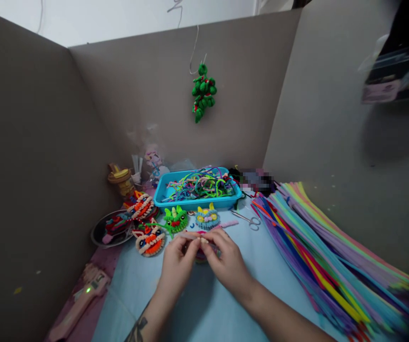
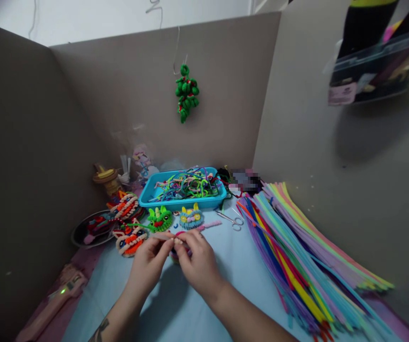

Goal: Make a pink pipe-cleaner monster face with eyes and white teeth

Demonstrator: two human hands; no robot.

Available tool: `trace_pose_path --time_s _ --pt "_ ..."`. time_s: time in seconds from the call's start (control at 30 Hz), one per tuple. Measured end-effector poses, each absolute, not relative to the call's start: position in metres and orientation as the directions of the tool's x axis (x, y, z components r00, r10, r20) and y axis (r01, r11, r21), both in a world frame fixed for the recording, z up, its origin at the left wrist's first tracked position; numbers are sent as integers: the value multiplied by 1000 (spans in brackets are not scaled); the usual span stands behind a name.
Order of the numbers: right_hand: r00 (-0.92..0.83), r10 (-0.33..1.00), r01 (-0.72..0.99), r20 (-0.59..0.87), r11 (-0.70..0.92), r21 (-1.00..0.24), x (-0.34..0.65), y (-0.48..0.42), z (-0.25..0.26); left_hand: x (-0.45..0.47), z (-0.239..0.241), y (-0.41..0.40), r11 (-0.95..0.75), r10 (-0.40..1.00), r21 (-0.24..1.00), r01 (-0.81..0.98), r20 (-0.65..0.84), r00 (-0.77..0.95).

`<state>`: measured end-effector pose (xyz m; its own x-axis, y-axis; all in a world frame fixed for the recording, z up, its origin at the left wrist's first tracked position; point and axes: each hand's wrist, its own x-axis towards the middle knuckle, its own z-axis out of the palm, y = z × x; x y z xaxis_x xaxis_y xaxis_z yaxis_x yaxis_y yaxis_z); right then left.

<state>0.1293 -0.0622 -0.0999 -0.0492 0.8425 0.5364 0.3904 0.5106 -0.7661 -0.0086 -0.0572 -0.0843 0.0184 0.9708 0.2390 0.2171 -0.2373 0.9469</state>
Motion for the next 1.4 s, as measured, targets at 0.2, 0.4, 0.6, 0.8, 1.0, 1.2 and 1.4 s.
trace_pose_path --time_s 0.2,0.4,0.6,0.8,1.0,1.2,1.4 --pt "-70 832 356 551 537 -765 130 -63 -101 -9 -85 -58 -315 947 910 269 321 26" --pt "-84 826 366 557 545 -754 129 -66 -99 -8 -82 -60 -339 938 902 268 344 29" --pt "-43 834 369 550 525 -767 131 -64 -95 -6 -83 -59 -236 971 952 194 238 15" --pt "7 835 364 551 511 -779 133 -61 -96 -6 -77 -59 -198 980 961 195 197 25" --pt "22 845 374 535 489 -788 134 -61 -97 -6 -75 -59 -175 984 954 245 179 5" --pt "42 843 380 536 483 -789 134 -60 -100 -5 -75 -58 -98 995 978 184 99 6" --pt "49 837 396 546 485 -780 134 -60 -100 -5 -74 -58 -77 997 982 174 81 -18"
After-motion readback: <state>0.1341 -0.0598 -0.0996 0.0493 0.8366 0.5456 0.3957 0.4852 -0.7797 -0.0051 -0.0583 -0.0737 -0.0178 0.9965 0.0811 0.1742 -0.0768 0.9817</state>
